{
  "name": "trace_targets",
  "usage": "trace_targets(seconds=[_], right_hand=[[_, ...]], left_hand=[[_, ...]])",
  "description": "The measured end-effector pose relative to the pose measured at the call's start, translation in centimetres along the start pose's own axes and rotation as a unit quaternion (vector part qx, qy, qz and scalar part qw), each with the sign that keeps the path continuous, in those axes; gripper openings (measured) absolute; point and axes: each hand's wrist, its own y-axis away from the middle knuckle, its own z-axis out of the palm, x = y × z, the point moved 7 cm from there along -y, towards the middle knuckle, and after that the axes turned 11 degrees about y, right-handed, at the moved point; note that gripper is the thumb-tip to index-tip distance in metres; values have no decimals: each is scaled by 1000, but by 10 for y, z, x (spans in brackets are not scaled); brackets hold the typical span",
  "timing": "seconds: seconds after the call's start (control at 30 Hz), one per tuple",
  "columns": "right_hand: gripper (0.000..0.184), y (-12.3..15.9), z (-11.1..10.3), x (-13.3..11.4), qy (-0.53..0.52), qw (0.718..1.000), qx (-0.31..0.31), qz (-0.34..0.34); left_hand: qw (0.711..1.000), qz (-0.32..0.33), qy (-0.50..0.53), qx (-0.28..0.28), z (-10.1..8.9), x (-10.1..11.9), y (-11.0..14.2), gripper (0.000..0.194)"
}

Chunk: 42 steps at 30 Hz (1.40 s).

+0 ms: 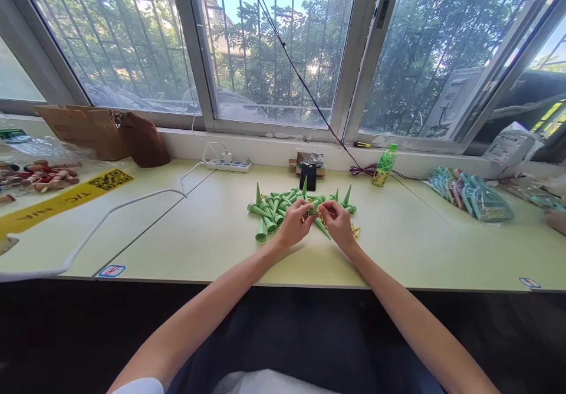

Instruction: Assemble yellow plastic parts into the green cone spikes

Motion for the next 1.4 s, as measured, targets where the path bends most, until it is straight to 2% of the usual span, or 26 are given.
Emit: trace_targets(seconds=[0.3, 0.53, 0.63, 0.8, 0.87, 0.93, 1.03, 1.4], right_hand=[[30, 1, -6, -11, 63, 998, 14, -29], [32, 2, -8, -13, 94, 994, 25, -39], [32, 2, -11, -11, 94, 994, 46, -35], [32, 3, -17, -12, 99, 992, 78, -30], [32, 3, -17, -14, 97, 992, 77, -34], [32, 3, -16, -16, 94, 992, 68, -39], [32, 3, -15, -16, 86, 994, 59, -40], [30, 4, -10, -8, 50, 998, 29, -24]], left_hand=[[1000, -7, 7, 11, -1, 4, -2, 18], [999, -26, 34, 14, -1, 5, -3, 31], [994, -61, 85, 23, -3, 7, -4, 39], [969, -167, 175, 47, -7, 0, -3, 48], [960, -199, 197, 27, -3, -4, -2, 57], [947, -235, 220, -21, 7, -7, -1, 66], [925, -272, 256, -70, 18, -10, 2, 71], [905, -286, 306, -80, 18, -12, 5, 68]])
